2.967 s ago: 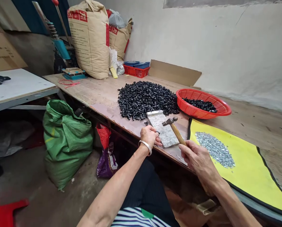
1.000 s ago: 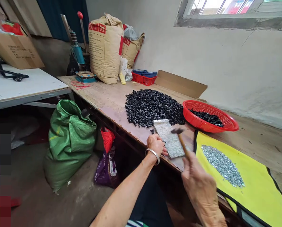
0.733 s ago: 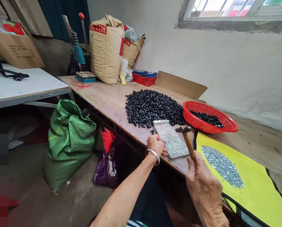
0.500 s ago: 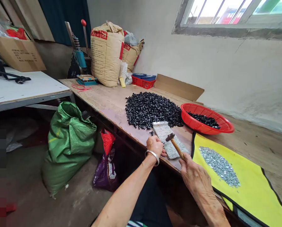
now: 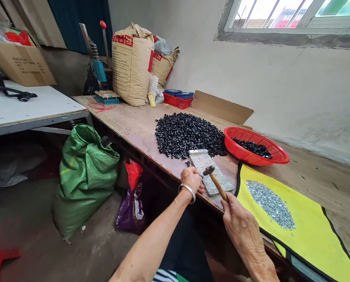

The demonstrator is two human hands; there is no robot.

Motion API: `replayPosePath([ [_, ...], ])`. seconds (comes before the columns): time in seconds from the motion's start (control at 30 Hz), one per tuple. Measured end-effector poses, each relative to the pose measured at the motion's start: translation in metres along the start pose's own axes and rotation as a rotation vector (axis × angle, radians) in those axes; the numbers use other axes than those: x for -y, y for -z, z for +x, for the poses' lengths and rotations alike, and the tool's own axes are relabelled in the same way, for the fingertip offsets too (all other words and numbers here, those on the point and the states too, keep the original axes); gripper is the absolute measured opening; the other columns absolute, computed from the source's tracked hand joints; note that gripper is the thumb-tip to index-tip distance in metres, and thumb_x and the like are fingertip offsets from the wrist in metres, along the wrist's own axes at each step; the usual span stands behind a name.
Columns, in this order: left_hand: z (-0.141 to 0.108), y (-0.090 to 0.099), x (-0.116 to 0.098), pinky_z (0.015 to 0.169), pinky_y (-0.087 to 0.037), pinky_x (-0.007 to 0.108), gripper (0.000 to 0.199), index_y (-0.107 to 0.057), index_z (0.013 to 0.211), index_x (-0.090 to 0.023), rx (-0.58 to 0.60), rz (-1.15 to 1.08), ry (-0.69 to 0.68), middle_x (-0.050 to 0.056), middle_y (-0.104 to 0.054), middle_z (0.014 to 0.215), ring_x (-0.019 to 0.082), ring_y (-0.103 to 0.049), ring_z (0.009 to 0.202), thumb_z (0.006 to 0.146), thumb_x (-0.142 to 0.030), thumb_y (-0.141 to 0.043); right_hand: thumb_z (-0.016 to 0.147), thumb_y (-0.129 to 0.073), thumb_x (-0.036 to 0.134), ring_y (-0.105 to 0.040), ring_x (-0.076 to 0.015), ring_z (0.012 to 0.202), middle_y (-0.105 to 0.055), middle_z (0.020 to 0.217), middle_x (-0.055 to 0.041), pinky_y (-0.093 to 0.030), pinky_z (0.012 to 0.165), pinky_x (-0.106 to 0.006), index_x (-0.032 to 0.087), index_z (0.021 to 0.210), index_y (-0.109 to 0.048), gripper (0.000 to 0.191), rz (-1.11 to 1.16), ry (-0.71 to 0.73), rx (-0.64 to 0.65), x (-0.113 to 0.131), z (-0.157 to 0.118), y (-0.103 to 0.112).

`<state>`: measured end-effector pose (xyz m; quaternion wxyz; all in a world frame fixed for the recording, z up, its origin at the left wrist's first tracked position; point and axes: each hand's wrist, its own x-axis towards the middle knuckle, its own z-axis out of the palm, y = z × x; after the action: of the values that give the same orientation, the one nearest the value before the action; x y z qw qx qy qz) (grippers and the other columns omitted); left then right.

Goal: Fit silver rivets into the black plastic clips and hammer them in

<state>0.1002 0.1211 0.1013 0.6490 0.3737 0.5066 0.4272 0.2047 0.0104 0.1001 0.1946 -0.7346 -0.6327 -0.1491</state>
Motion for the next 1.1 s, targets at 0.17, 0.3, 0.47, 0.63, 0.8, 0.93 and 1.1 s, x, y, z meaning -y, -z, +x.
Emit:
replayPosePath([
  [0.17, 0.002, 0.0, 0.001, 0.032, -0.045, 0.024, 0.022, -0.042, 0.056, -0.017, 0.003, 0.015, 0.011, -0.006, -0.043, 0.029, 0.013, -0.048, 0.027, 0.064, 0.002, -0.047, 0.087, -0.043, 0.018, -0.061, -0.0172, 0.048, -0.071, 0.076, -0.0067, -0.037, 0.043, -0.027, 0.013, 0.105, -0.062, 0.027, -0.085, 0.112, -0.098, -0.001, 0.001, 0.01],
  [0.3, 0.002, 0.0, 0.002, 0.034, -0.046, 0.024, 0.02, -0.043, 0.057, -0.017, 0.003, 0.014, 0.009, -0.006, -0.042, 0.029, 0.012, -0.048, 0.027, 0.064, 0.002, -0.046, 0.09, -0.042, 0.021, -0.066, -0.0194, 0.064, -0.071, 0.085, -0.011, -0.043, 0.052, -0.026, 0.007, 0.115, -0.057, 0.032, -0.078, 0.102, -0.329, 0.006, 0.001, 0.016],
  [0.47, 0.001, 0.0, 0.001, 0.035, -0.046, 0.025, 0.019, -0.044, 0.056, -0.017, -0.004, 0.021, -0.001, -0.006, -0.043, 0.029, 0.013, -0.048, 0.027, 0.063, 0.001, -0.047, 0.086, -0.042, 0.015, -0.053, -0.0146, 0.037, -0.066, 0.061, -0.0039, -0.031, 0.039, -0.027, 0.01, 0.107, -0.063, 0.029, -0.238, 0.15, -0.101, 0.009, -0.001, 0.008],
  [0.63, 0.0, 0.001, 0.001, 0.034, -0.046, 0.025, 0.019, -0.045, 0.055, -0.017, -0.005, 0.016, 0.001, -0.006, -0.043, 0.029, 0.013, -0.048, 0.026, 0.062, 0.0, -0.048, 0.09, -0.041, 0.021, -0.063, -0.0173, 0.058, -0.069, 0.081, -0.0103, -0.04, 0.049, -0.026, 0.007, 0.119, -0.055, 0.035, -0.166, 0.046, -0.287, 0.011, -0.001, 0.012],
  [0.8, 0.003, 0.001, 0.003, 0.035, -0.046, 0.025, 0.018, -0.045, 0.054, -0.017, -0.003, -0.014, -0.006, -0.006, -0.042, 0.029, 0.012, -0.047, 0.027, 0.062, -0.001, -0.05, 0.085, -0.039, 0.016, -0.06, -0.0184, 0.048, -0.068, 0.073, -0.0088, -0.034, 0.044, -0.028, 0.012, 0.109, -0.062, 0.033, -0.156, 0.001, 0.043, 0.012, -0.006, 0.0],
  [0.93, 0.003, 0.002, 0.001, 0.033, -0.045, 0.025, 0.019, -0.044, 0.056, -0.017, 0.024, -0.07, 0.004, -0.006, -0.042, 0.03, 0.013, -0.047, 0.027, 0.062, -0.002, -0.053, 0.083, -0.043, 0.029, -0.062, -0.0193, 0.06, -0.069, 0.083, -0.0092, -0.042, 0.053, -0.028, 0.016, 0.105, -0.059, 0.031, 0.223, -0.212, 0.12, -0.004, 0.011, -0.005],
  [1.1, -0.012, 0.021, -0.002, 0.036, -0.048, 0.027, 0.015, -0.044, 0.061, -0.016, 0.121, -0.213, 0.022, -0.003, -0.051, 0.04, 0.009, -0.045, 0.031, 0.065, -0.005, -0.054, 0.081, -0.04, 0.031, -0.051, -0.0142, 0.04, -0.06, 0.056, -0.0013, -0.038, 0.042, -0.026, 0.015, 0.087, -0.057, 0.025, 0.307, -0.314, 0.257, -0.021, 0.04, -0.01],
])
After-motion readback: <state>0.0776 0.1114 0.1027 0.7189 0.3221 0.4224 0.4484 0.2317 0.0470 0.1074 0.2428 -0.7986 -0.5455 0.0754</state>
